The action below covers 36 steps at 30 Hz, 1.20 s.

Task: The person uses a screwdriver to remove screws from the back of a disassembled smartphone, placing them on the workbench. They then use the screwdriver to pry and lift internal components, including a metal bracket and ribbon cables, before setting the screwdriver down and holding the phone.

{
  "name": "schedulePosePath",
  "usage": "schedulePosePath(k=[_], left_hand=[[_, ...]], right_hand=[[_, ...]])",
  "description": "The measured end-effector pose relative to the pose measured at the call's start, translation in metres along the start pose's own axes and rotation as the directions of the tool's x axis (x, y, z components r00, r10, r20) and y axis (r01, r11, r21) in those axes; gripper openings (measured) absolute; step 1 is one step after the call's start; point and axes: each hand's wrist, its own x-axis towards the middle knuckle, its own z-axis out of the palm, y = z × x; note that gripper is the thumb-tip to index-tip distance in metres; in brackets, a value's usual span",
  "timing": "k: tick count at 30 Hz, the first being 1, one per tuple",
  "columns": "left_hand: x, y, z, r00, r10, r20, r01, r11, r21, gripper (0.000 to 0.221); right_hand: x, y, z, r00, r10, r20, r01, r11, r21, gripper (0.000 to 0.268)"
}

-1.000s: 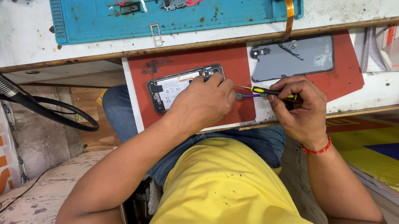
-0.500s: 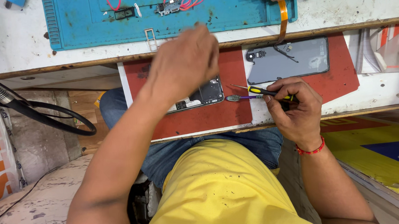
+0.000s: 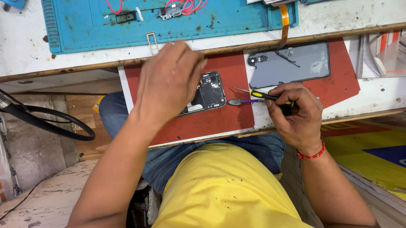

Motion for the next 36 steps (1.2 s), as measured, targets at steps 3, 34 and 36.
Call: schedulePosePath(k=[3, 34, 36], left_hand=[[-0.019, 0.007, -0.007, 0.996, 0.001, 0.092, -0.010, 0.995, 0.099, 0.050], [-0.050, 0.009, 0.002, 0.960, -0.144, 0.242, 0.145, 0.989, 0.015, 0.070], [-0.054, 0.009, 0.005, 0.961, -0.157, 0.229, 0.161, 0.987, 0.004, 0.074]], right_hand=[[-0.001, -0.001, 0.002, 1.000, 0.008, -0.002, -0.008, 1.000, -0.022, 0.021], [0.048, -0.056, 0.016, 0.965, -0.187, 0.185, 0.216, 0.965, -0.148, 0.020], [0.051, -0.059, 0.019, 0.957, -0.182, 0.225, 0.216, 0.967, -0.136, 0.019]])
